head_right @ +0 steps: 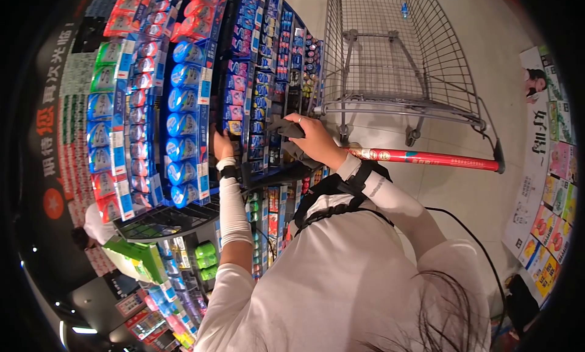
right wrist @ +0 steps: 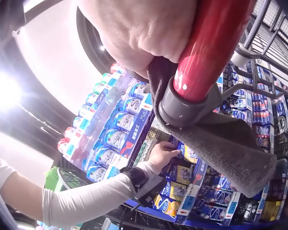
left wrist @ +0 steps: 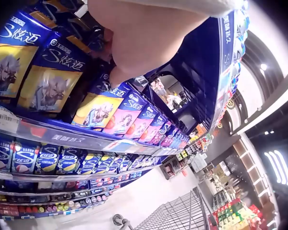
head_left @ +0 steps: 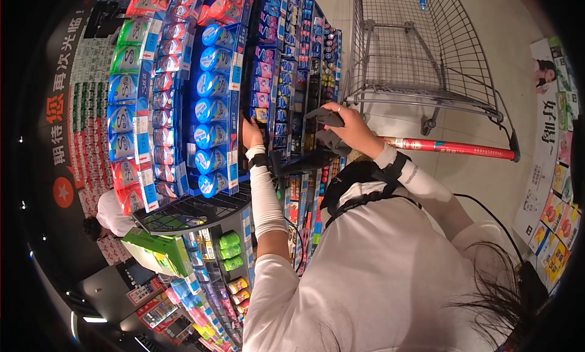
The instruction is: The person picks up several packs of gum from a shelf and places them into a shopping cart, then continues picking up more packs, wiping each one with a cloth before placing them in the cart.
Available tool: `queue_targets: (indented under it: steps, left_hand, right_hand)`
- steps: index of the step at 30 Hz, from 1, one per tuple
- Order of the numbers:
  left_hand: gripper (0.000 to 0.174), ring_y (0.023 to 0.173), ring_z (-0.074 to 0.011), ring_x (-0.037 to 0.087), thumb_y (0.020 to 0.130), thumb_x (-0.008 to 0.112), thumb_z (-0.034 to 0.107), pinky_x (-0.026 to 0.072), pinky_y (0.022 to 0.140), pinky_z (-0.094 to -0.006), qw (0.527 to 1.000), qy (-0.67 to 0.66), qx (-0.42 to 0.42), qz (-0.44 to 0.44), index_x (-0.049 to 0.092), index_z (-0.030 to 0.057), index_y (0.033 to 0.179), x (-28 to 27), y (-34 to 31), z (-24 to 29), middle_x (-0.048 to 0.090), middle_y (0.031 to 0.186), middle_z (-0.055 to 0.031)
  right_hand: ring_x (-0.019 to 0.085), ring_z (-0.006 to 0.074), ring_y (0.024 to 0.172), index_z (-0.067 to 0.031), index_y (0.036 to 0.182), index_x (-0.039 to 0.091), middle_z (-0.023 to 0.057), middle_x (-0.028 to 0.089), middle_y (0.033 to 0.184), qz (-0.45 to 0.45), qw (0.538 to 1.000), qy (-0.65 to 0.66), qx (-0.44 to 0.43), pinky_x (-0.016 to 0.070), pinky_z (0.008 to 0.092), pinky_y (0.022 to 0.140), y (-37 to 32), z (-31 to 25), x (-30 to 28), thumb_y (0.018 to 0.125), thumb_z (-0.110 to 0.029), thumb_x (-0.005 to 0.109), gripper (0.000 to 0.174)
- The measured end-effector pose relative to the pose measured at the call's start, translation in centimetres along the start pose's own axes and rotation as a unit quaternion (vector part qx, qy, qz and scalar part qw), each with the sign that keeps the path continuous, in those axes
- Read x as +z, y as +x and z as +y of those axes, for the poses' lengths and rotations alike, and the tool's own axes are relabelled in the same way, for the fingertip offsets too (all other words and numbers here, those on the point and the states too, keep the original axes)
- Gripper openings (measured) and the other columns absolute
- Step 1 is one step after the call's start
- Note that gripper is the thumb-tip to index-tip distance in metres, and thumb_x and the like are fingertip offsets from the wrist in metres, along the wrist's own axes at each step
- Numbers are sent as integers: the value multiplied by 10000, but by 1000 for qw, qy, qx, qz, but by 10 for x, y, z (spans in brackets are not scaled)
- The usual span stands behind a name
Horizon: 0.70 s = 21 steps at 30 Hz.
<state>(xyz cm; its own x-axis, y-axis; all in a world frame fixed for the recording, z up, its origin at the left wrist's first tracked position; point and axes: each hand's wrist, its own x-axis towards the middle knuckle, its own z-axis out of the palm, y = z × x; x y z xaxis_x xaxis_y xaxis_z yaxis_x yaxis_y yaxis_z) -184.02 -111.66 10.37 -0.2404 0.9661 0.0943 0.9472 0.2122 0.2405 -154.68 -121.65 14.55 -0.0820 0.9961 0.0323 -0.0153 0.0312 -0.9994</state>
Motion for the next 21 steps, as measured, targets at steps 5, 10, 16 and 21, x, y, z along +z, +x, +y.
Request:
queue_targets:
  steps: [5, 10, 16, 21]
  left_hand:
    - [562, 1145, -385, 484, 837, 625, 280, 388, 952, -406, 993, -58, 81, 70, 425, -11, 1274, 13, 16, 2, 509, 1231, -249]
    - [659, 1110, -393, 506, 781, 674, 364, 404, 929, -413, 995, -58, 71, 36, 441, -73, 1216, 19, 34, 18, 524, 1182, -286]
    - [561, 981, -414, 556, 749, 712, 320, 436, 836, -441, 999, -39, 16, 15, 484, -56, 1097, 31, 42, 15, 576, 1026, -276]
    - [554, 1103, -396, 512, 783, 691, 178, 397, 933, -386, 972, -179, 49, 142, 463, -69, 1224, 16, 11, 24, 526, 1202, -275]
  right_hand:
    - [619, 291, 916, -11, 1100, 542, 151, 631, 1002, 7, 1000, -1, -3, 463, 332, 785, 0, 0, 0, 740, 5, 665, 380]
    - [616, 305, 921, -14, 1100, 546, 152, 630, 1009, 13, 999, -39, -20, 464, 334, 786, -3, -6, -2, 737, 0, 663, 382]
    - [618, 323, 911, -5, 1092, 549, 161, 632, 994, 13, 999, -38, -19, 465, 333, 788, -3, -10, -2, 747, -16, 654, 361]
    - [626, 289, 920, 8, 1123, 535, 163, 637, 1005, 23, 1000, -17, 2, 466, 334, 792, -4, -1, 2, 789, -71, 633, 356]
